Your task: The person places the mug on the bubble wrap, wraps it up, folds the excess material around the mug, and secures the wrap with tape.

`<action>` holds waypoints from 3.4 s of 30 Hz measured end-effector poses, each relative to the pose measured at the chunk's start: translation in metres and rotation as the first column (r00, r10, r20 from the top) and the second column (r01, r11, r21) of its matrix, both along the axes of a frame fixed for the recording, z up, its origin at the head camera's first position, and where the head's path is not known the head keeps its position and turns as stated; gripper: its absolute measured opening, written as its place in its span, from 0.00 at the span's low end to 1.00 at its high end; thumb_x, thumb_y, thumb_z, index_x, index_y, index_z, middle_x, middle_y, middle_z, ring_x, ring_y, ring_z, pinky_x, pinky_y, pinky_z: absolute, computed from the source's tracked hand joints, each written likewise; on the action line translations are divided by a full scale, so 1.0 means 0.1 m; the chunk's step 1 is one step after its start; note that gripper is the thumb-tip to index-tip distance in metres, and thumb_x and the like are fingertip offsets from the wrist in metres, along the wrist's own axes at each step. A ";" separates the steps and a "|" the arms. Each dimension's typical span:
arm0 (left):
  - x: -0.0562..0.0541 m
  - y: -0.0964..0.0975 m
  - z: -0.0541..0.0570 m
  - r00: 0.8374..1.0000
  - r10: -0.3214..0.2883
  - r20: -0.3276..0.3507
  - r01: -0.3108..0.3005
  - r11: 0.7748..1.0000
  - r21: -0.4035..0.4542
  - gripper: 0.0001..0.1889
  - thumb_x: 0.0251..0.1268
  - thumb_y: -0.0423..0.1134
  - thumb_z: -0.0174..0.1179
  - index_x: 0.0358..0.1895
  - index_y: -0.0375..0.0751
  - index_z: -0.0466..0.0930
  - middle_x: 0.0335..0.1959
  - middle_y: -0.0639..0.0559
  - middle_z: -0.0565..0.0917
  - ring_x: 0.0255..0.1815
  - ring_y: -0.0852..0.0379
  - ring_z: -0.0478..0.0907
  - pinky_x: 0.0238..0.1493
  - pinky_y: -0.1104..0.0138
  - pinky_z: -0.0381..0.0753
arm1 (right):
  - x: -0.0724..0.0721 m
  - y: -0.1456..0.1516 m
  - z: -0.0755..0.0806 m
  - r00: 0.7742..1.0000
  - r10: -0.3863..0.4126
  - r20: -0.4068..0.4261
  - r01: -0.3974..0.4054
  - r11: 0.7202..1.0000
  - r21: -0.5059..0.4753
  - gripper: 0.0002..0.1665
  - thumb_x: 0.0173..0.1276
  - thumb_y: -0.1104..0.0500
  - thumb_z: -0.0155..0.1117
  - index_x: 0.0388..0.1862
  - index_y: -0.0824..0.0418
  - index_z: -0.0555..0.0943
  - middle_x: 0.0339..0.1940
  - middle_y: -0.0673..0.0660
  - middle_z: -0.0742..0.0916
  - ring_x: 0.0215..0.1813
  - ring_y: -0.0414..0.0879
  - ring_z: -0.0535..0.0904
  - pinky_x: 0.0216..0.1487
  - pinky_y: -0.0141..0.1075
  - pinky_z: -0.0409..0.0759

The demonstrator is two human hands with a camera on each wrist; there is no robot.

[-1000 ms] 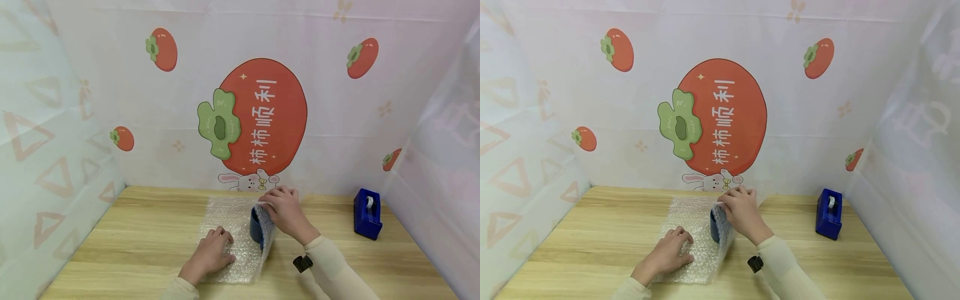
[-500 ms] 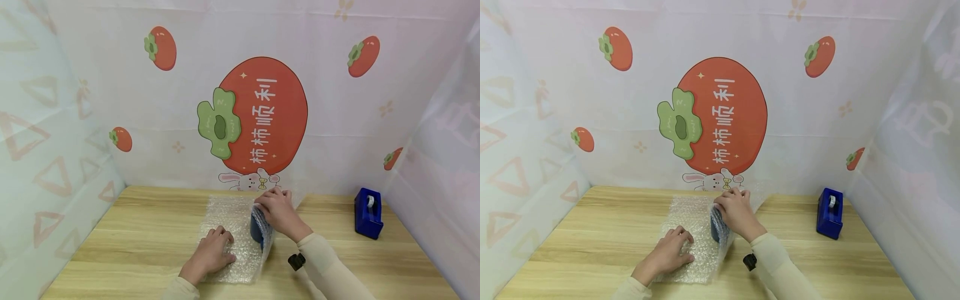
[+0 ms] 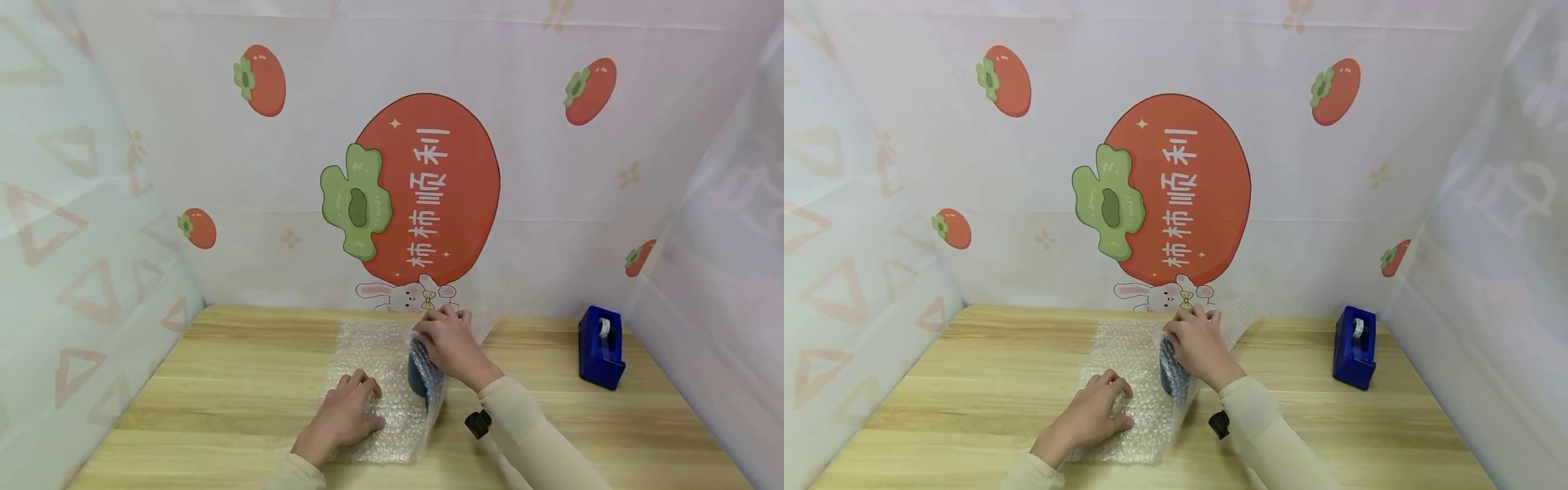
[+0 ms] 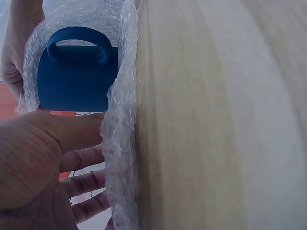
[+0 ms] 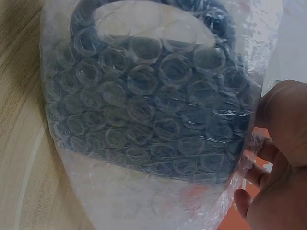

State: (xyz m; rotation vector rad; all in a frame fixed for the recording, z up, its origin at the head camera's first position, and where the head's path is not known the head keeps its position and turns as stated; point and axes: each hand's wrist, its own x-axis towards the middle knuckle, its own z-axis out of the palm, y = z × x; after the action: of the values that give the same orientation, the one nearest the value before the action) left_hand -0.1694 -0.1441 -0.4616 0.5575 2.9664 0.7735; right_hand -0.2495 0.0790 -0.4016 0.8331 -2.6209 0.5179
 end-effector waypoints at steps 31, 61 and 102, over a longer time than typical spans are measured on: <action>0.01 0.01 0.01 1.000 0.003 -0.012 -0.003 1.000 -0.003 0.19 0.53 0.45 0.77 0.44 0.43 0.80 0.45 0.52 0.73 0.48 0.45 0.71 0.40 0.48 0.75 | -0.05 -0.13 0.01 0.989 -0.117 0.093 0.119 0.992 -0.026 0.04 0.68 0.57 0.71 0.34 0.55 0.90 0.34 0.48 0.82 0.45 0.51 0.72 0.52 0.59 0.59; 0.00 0.02 0.02 1.000 0.004 0.004 -0.004 1.000 -0.003 0.19 0.53 0.44 0.76 0.44 0.43 0.80 0.43 0.52 0.72 0.47 0.45 0.71 0.39 0.47 0.75 | -0.04 -0.18 -0.01 0.998 -0.068 -0.001 0.068 0.998 0.007 0.04 0.68 0.58 0.71 0.35 0.55 0.90 0.39 0.51 0.84 0.48 0.52 0.75 0.48 0.53 0.62; -0.17 -0.15 0.16 0.979 0.203 -0.015 -0.202 0.978 0.051 0.27 0.62 0.43 0.72 0.60 0.34 0.77 0.51 0.39 0.78 0.50 0.41 0.75 0.47 0.45 0.77 | 0.12 0.10 -0.14 0.980 0.184 0.075 -0.185 0.983 0.008 0.19 0.76 0.51 0.61 0.60 0.58 0.83 0.57 0.58 0.81 0.61 0.56 0.74 0.61 0.55 0.73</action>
State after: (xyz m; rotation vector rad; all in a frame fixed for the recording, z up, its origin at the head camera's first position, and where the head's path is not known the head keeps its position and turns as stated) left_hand -0.1860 -0.1587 -0.4453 0.2675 3.0638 0.8625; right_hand -0.2376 0.0894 -0.4154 1.0895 -2.6308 0.5897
